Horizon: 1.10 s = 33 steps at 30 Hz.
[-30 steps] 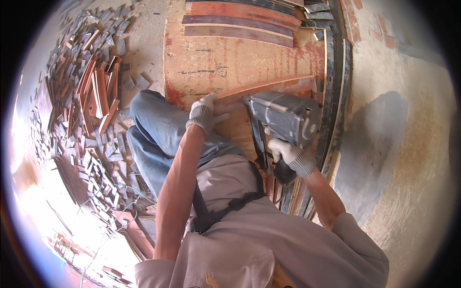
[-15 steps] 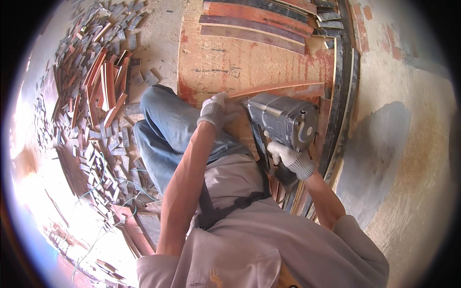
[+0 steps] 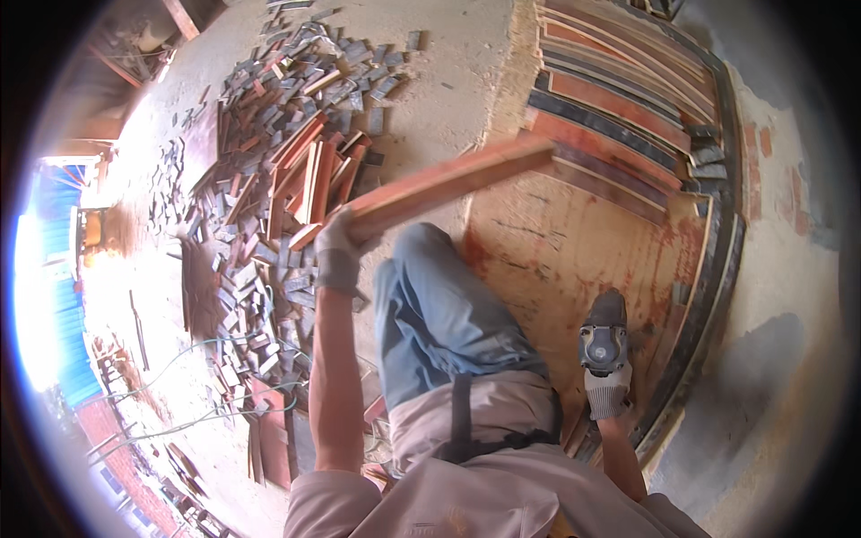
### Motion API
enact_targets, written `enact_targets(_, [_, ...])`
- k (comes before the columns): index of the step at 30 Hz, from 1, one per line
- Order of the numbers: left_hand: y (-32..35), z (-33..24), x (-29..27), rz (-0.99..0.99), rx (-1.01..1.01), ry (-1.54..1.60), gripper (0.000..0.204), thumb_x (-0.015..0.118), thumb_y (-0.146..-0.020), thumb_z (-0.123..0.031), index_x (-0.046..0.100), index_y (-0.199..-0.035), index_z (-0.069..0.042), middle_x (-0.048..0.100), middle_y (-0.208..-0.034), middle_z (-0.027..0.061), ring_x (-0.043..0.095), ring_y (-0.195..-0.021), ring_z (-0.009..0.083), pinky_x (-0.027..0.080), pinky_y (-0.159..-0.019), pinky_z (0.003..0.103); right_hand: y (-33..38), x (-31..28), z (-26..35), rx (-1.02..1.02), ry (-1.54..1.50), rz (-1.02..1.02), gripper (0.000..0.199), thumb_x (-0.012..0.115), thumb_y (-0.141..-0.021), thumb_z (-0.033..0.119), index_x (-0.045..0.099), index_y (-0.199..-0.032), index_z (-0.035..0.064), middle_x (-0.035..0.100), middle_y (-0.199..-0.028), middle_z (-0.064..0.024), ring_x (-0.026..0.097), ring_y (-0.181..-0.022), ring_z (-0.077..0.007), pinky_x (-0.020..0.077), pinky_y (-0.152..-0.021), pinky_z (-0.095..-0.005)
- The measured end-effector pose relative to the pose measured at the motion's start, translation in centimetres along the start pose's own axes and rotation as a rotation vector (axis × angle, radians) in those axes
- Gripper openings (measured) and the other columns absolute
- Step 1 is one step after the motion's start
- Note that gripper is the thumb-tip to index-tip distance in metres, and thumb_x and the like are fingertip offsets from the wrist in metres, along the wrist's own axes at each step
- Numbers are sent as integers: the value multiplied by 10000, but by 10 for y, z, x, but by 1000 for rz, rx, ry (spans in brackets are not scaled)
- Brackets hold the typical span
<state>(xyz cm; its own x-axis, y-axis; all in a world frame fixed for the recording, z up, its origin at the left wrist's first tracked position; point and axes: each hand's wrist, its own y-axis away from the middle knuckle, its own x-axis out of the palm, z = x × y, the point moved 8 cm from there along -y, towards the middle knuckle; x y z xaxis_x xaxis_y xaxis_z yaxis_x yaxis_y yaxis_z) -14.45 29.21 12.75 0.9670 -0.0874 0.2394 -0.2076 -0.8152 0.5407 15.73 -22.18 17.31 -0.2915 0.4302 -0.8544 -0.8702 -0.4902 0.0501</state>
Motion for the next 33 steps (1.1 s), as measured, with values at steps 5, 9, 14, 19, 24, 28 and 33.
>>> enact_targets(5, [-79,-29,-67,167,152,-14,484,513,-1079,-396,561,-1417,-52,608,-1372,192,668,-1135,355,546,-992,546,-6,18,60,-256,200,189,682,871,-762,221,603,-1355,15,696,-1194,-245,693,-1111,-392,551,-929,-440])
enact_targets(9, [-81,26,-24,40,-139,95,525,543,-1069,-400,526,-1472,-63,583,-1428,189,658,-1179,377,548,-962,511,-23,15,51,123,190,193,698,842,-795,279,569,-1368,-13,672,-1242,-260,651,-1185,-428,514,-991,-446])
enact_targets(14, [-41,-16,100,92,255,-434,376,705,-956,-251,691,-1235,0,740,-1093,143,701,-968,238,542,-836,340,-42,40,43,388,299,313,823,827,-764,403,474,-1387,-2,685,-1171,-314,671,-1102,-475,527,-947,-514])
enact_targets(19, [-37,-30,215,243,408,-643,503,699,-938,-214,616,-1381,10,739,-1201,153,696,-1084,213,529,-962,328,-50,54,41,379,379,482,897,822,-747,473,453,-1374,-52,673,-1176,-352,679,-1103,-475,535,-957,-515])
enact_targets(24, [-57,47,273,297,463,-835,580,711,-890,-282,610,-1389,-4,688,-1300,219,693,-1132,347,533,-988,411,-72,53,25,430,418,486,936,816,-742,507,473,-1370,-95,666,-1228,-308,665,-1147,-448,525,-1010,-461])
enact_targets(28, [-73,77,289,206,599,-1086,590,673,-889,-328,614,-1379,-5,673,-1285,261,676,-1140,413,528,-999,465,-86,31,17,320,399,603,788,757,-810,462,544,-1324,-96,691,-1176,-300,693,-1085,-430,545,-963,-473])
enact_targets(33, [-83,84,312,197,527,-1187,631,640,-855,-354,622,-1397,-33,683,-1263,275,679,-1146,418,529,-994,467,-212,-39,8,-38,305,113,533,650,-939,406,638,-1297,11,723,-984,-248,704,-919,-426,561,-816,-498])
